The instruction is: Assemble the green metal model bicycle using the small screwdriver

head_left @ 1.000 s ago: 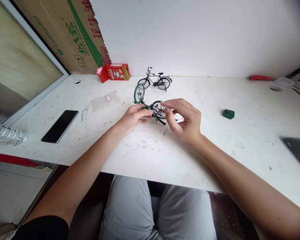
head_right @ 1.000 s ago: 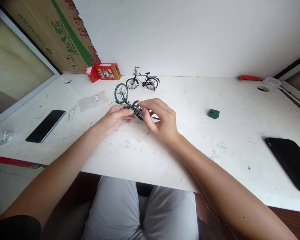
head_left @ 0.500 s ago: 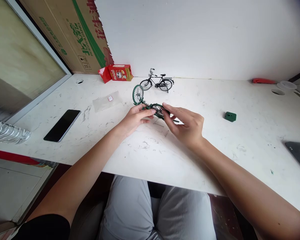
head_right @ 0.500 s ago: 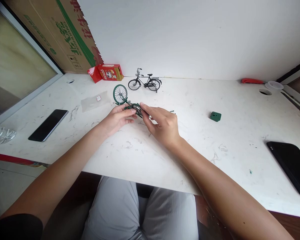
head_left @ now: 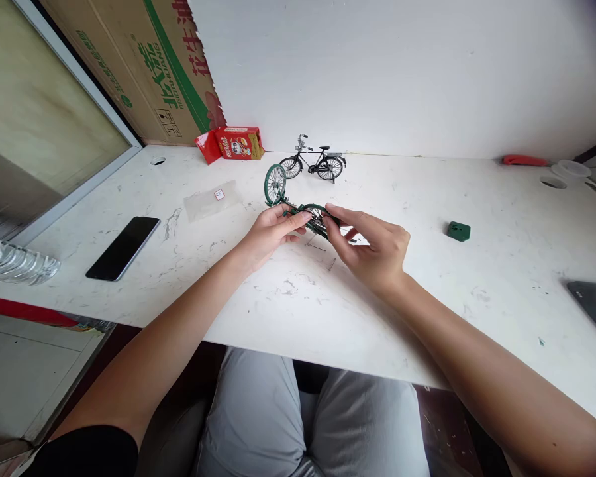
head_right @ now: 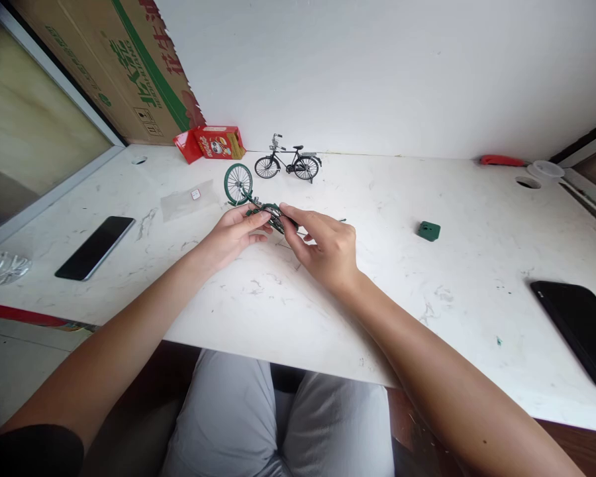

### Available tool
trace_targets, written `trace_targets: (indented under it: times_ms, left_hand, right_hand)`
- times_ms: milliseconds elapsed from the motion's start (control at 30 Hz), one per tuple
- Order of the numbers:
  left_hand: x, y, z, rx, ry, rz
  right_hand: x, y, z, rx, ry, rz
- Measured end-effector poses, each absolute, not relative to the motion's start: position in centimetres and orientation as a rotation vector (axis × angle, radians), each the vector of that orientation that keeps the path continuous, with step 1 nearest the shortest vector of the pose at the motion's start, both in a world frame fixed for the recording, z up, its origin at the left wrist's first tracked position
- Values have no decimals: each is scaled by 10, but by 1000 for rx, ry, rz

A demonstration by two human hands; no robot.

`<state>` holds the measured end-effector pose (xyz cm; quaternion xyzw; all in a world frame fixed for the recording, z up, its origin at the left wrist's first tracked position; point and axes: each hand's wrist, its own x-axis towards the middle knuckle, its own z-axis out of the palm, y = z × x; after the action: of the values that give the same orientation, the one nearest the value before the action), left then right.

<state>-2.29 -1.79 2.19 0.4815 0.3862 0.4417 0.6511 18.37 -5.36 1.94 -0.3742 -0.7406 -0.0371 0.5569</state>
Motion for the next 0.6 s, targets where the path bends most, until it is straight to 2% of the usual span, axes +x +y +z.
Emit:
trace_targets:
  times_ms: [600]
  left_hand:
    - [-23,-13,10,1333,918,1093]
  right_hand:
    - [179,-61,24,-900,-1747,-153]
